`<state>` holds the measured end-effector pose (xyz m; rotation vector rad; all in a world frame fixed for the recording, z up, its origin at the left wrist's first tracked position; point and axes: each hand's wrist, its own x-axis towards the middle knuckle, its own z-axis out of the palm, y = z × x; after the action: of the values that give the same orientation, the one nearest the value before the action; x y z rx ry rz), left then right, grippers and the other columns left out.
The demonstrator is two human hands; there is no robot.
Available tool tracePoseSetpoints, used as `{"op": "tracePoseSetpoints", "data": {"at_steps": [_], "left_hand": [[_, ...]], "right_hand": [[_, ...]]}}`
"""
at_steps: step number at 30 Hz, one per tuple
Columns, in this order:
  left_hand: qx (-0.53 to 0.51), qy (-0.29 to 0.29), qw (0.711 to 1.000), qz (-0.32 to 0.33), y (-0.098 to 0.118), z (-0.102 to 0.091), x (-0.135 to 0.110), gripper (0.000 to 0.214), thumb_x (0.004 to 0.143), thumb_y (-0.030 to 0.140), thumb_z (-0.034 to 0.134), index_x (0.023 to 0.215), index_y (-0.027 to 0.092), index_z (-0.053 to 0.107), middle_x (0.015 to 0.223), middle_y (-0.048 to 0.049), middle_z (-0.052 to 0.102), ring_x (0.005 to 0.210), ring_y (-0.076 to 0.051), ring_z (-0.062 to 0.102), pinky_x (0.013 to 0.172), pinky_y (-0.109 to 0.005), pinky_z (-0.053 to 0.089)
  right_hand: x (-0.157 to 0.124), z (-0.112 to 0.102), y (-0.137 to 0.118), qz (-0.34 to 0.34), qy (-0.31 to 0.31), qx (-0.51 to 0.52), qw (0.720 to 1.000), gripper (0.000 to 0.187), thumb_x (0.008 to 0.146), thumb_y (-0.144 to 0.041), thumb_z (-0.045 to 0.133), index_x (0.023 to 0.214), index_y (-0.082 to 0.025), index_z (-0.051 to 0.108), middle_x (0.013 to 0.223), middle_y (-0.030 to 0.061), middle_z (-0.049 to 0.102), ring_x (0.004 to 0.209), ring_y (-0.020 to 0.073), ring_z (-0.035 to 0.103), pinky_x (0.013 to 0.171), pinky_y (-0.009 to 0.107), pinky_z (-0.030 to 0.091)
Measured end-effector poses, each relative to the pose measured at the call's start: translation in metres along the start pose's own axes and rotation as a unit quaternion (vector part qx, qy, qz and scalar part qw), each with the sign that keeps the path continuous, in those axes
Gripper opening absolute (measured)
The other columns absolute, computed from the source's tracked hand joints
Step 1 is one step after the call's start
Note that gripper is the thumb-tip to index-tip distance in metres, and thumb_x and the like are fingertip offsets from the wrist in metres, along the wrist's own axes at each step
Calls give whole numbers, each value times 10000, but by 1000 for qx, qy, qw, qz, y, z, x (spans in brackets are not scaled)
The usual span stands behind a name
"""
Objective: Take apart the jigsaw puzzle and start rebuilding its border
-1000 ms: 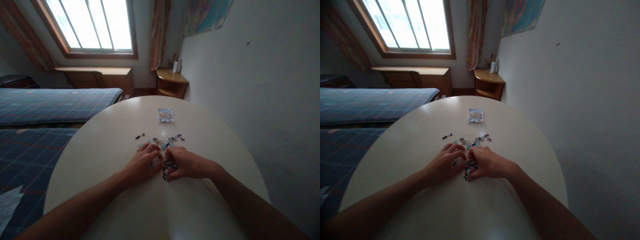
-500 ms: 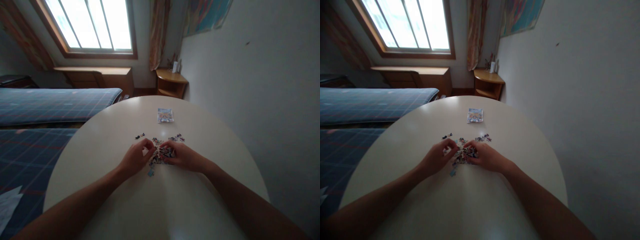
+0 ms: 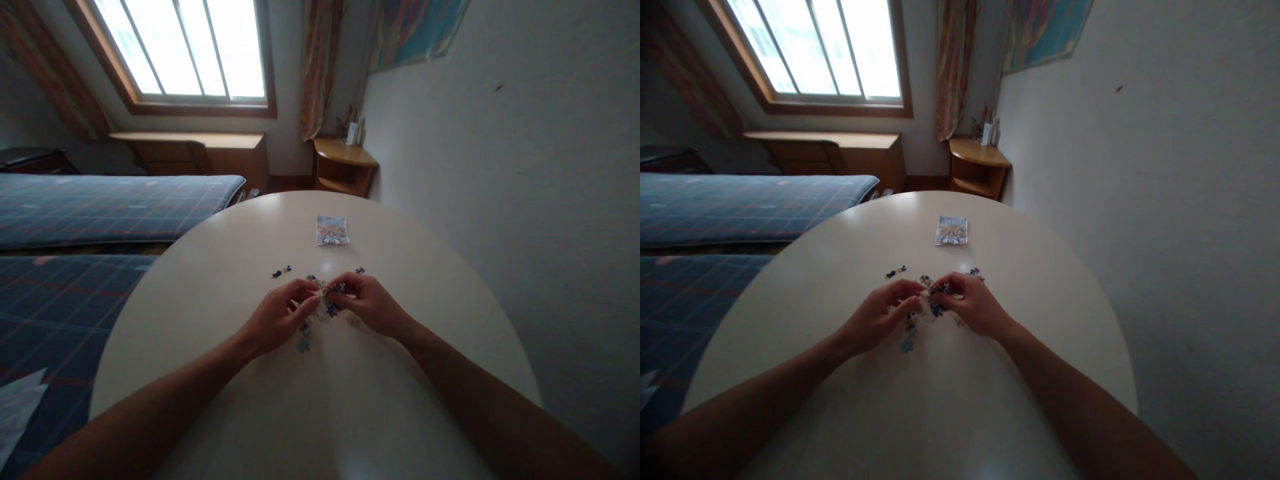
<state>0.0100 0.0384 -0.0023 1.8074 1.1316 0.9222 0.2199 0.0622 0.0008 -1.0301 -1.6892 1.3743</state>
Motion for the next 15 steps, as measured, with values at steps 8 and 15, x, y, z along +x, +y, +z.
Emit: {"op": "tracePoseSetpoints", "data": {"at_steps": [8,15], "left_hand": [[-58,-3,997,-45,-6,3,3,319,878,448,597,976,151,664,772,-49,715,634,-153,679,555,-242,527],[-168,1,981,-99,-12,2,7,406,881,529,568,1017,153,641,984,-103,728,722,-171,707,604,-270,551]], "right_hand": [[1,4,10,8,-14,81,997,343,826,-461,701,1045,-198,671,783,-2,683,663,116,638,614,261,556],[2,3,7,-7,-3,84,996,400,758,-355,778,1104,-195,659,982,53,720,825,151,687,759,312,572]]}}
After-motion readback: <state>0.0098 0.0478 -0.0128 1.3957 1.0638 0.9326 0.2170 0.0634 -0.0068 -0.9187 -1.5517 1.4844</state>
